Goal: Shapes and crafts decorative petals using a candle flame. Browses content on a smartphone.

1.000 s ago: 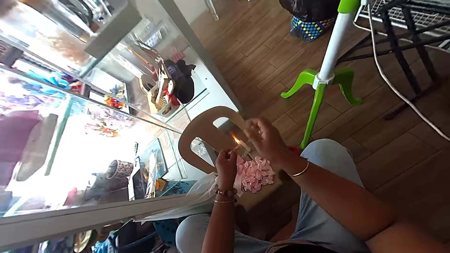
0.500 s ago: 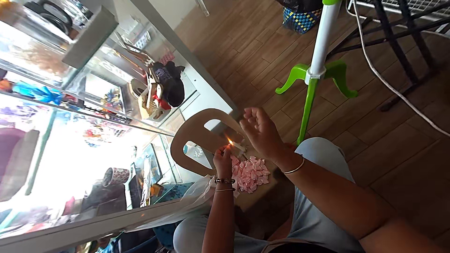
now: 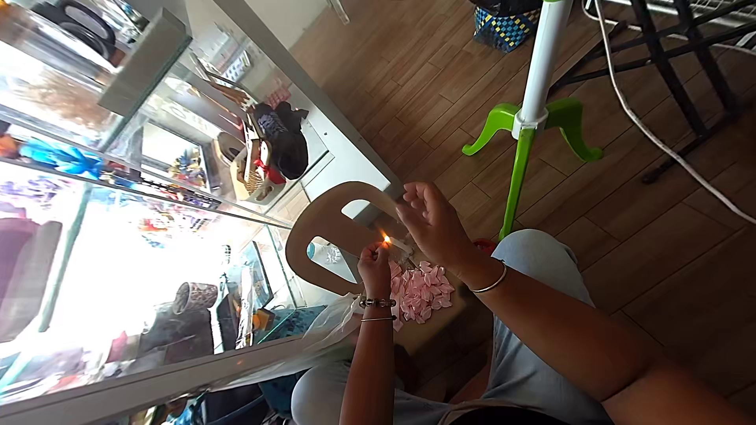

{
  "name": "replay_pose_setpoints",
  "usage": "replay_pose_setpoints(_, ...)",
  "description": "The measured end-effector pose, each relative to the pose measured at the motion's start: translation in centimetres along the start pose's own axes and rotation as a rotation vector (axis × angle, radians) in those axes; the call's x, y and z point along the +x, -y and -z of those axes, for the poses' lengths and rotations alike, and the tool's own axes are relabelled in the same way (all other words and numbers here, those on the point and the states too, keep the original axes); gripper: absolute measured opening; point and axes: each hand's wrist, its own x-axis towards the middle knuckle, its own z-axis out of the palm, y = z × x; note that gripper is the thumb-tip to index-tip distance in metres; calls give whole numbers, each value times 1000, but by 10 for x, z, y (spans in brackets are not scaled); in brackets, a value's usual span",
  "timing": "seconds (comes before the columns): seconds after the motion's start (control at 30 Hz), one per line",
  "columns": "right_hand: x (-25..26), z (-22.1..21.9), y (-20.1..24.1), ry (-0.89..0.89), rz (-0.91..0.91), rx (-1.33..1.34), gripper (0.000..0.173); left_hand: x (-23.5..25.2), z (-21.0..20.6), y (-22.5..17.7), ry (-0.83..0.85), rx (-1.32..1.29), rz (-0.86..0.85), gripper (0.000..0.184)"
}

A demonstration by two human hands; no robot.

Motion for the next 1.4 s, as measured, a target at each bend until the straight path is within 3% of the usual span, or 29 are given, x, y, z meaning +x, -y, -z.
replay_pose_setpoints(0.3,1,-2,-3,3,14,-19,43,2,0,-1,-4,25,-14,10)
replay_pose_setpoints(0.47,1,-3,-5,1,20,-68,42,-14,17,-10,113,133,-16,10)
replay_pose_setpoints(0.63,-3,-10,-8,160,7,-45,28,-60,55,-42,305,-496,259,18)
replay_pose_setpoints(0.7,-9,-21,-8,363,-73,67,19,-72,68,-43,296,-564,193,19)
replay_pose_setpoints(0.8,-21,-41,-9,577,-142,195,20,-81,80,-41,241,-607,122,15)
replay_pose_setpoints(0.93,-33,-62,-11,561,-138,275,22,-82,91,-31,175,-639,56,12)
replay_pose_setpoints(1.1,-34,-83,-15,552,-116,203,11,-84,100,-20,105,-592,-73,8)
replay_pose_setpoints(1.23,-39,-96,-12,645,-67,42,18,-86,106,-12,35,-527,-161,7)
replay_pose_setpoints(1.4,-41,-104,-16,560,-65,144,25,-88,114,-7,-15,-516,-158,7)
